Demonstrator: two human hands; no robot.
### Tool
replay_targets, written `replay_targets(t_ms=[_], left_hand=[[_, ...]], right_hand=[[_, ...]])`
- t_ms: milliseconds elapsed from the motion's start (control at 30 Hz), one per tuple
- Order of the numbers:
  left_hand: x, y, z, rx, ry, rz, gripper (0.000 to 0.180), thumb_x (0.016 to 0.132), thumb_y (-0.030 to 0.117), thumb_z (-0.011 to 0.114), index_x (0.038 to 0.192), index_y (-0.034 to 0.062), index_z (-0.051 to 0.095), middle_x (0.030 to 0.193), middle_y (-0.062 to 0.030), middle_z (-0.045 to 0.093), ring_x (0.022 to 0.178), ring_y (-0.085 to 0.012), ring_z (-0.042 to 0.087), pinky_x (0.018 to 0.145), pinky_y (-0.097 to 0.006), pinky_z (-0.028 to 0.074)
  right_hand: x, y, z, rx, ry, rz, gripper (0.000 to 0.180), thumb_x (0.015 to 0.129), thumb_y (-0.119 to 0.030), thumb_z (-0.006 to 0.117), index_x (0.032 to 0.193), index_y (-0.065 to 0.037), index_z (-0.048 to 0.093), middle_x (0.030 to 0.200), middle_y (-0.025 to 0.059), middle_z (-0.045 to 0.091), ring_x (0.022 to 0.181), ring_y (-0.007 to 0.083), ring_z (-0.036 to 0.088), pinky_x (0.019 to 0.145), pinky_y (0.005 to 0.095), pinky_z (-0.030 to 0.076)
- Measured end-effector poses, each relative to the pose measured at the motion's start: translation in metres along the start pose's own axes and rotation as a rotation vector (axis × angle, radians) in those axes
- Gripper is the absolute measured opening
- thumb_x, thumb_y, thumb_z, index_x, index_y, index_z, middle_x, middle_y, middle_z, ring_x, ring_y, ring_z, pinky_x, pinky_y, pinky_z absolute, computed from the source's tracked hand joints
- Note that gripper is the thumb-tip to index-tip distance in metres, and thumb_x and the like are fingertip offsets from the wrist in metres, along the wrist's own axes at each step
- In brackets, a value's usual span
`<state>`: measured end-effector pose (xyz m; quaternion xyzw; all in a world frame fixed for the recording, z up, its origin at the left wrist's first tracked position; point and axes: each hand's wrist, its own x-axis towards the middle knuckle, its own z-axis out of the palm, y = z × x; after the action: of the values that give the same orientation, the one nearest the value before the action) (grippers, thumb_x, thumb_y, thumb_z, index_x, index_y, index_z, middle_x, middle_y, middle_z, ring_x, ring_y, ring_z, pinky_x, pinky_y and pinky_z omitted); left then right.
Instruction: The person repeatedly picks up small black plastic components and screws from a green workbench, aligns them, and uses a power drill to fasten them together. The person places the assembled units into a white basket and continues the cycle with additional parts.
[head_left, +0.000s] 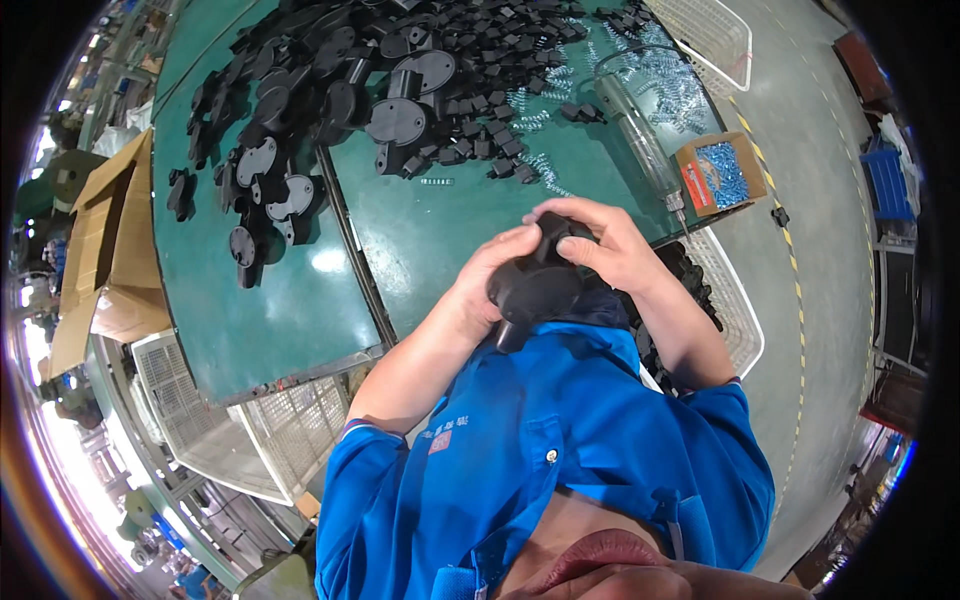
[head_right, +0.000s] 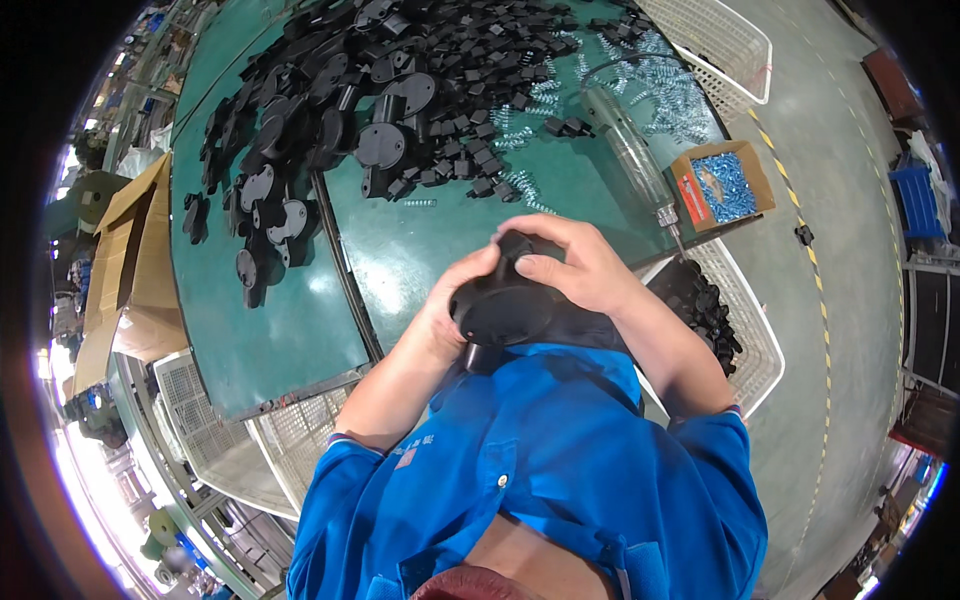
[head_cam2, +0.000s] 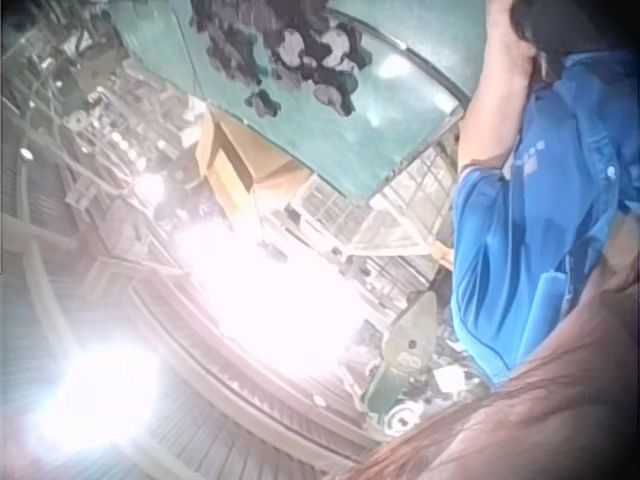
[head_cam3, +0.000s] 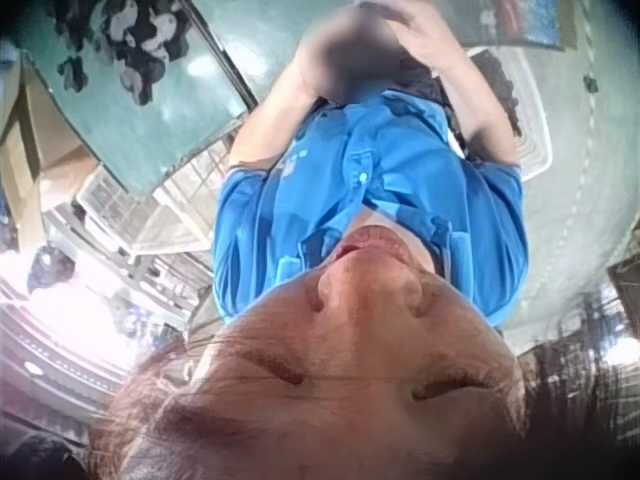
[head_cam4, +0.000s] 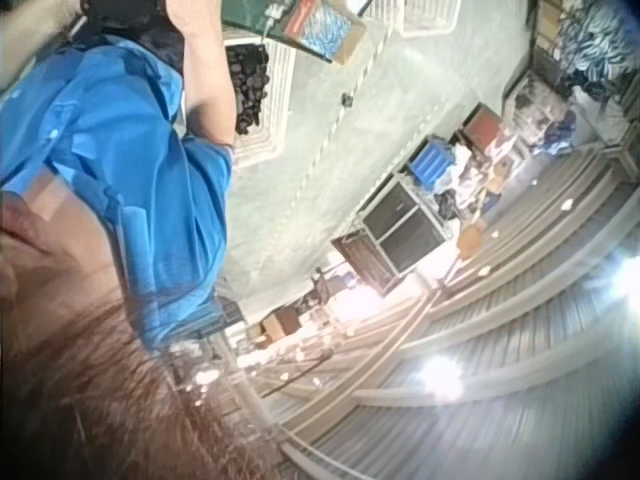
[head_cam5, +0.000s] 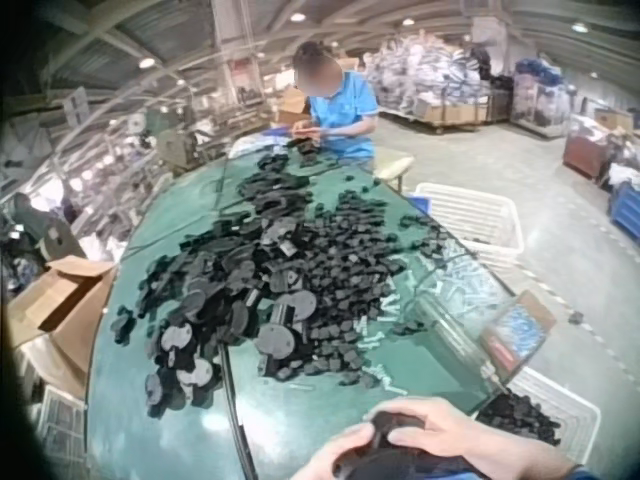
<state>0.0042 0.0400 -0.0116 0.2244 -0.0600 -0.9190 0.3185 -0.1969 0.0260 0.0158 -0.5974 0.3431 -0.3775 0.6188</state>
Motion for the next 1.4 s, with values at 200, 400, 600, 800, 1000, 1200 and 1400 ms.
replay_targets(t_ms=[200, 400, 600, 800, 1000, 1200, 1400], left_hand=[[0.022, -0.019, 0.036, 0.24, 0.063, -0.077, 0.041, 0.094, 0.037, 0.065, 0.116, 0.0021, 0.06, 0.105, -0.0101, 0.067, 0.091, -0.0203, 0.068, 0.078, -0.037, 0.058], [0.009, 0.031, 0.02, 2.102, 0.217, 0.716, 0.029, 0.084, 0.022, 0.067, 0.109, 0.0075, 0.068, 0.108, -0.0141, 0.068, 0.099, -0.0328, 0.065, 0.084, -0.042, 0.053], [0.008, 0.082, -0.039, 2.55, 0.785, 0.847, 0.02, 0.077, 0.014, 0.072, 0.096, 0.0088, 0.067, 0.095, -0.0067, 0.062, 0.089, -0.0286, 0.062, 0.078, -0.04, 0.05], [0.018, 0.059, -0.022, 2.166, 0.529, 0.867, 0.017, 0.076, 0.004, 0.071, 0.092, 0.0039, 0.063, 0.099, -0.0119, 0.064, 0.097, -0.0312, 0.061, 0.084, -0.04, 0.05], [0.041, 0.08, -0.02, 2.219, 0.599, 1.156, 0.026, 0.076, 0.005, 0.073, 0.096, 0.004, 0.056, 0.119, -0.0166, 0.062, 0.117, -0.0373, 0.054, 0.097, -0.046, 0.042], [0.085, 0.069, -0.023, 2.033, 0.456, 1.0, 0.029, 0.074, 0.007, 0.075, 0.098, 0.0064, 0.058, 0.121, -0.0121, 0.063, 0.11, -0.0322, 0.058, 0.098, -0.048, 0.04], [0.078, 0.042, 0.022, 2.102, 0.317, 1.188, 0.027, 0.075, 0.003, 0.072, 0.096, 0.0064, 0.057, 0.123, -0.0142, 0.062, 0.121, -0.0348, 0.054, 0.104, -0.047, 0.039]], right_hand=[[-0.036, -0.008, -0.037, 0.119, 0.042, 0.122, 0.042, 0.088, -0.015, 0.065, 0.124, 0.004, 0.059, 0.122, 0.0112, 0.065, 0.114, 0.0176, 0.06, 0.099, 0.0323, 0.046], [-0.163, -0.055, -0.133, -0.485, 0.027, 0.543, 0.045, 0.081, -0.022, 0.077, 0.116, 0.004, 0.065, 0.084, 0.003, 0.063, 0.083, 0.0115, 0.059, 0.073, 0.0297, 0.047], [-0.129, -0.047, -0.145, -1.288, 0.482, 0.269, 0.024, 0.084, -0.027, 0.072, 0.099, -0.008, 0.07, 0.089, 0.019, 0.066, 0.084, 0.0389, 0.063, 0.07, 0.0456, 0.05], [-0.056, -0.016, -0.192, -1.483, 0.318, 0.448, 0.022, 0.079, -0.015, 0.07, 0.101, -0.011, 0.069, 0.097, 0.0128, 0.068, 0.098, 0.0321, 0.065, 0.082, 0.0462, 0.051], [-0.042, -0.013, -0.209, -1.44, 0.226, 0.607, 0.015, 0.079, -0.017, 0.07, 0.089, -0.006, 0.065, 0.092, 0.0143, 0.07, 0.095, 0.0332, 0.065, 0.082, 0.0462, 0.05], [-0.05, -0.012, -0.206, -1.462, 0.508, 0.478, 0.014, 0.081, -0.017, 0.069, 0.084, -0.004, 0.064, 0.09, 0.0147, 0.07, 0.089, 0.0359, 0.065, 0.077, 0.0479, 0.05], [-0.078, -0.013, -0.188, -0.95, 0.831, 0.089, 0.015, 0.089, -0.01, 0.068, 0.101, -0.002, 0.07, 0.085, 0.0111, 0.072, 0.077, 0.0175, 0.069, 0.07, 0.0296, 0.052]])
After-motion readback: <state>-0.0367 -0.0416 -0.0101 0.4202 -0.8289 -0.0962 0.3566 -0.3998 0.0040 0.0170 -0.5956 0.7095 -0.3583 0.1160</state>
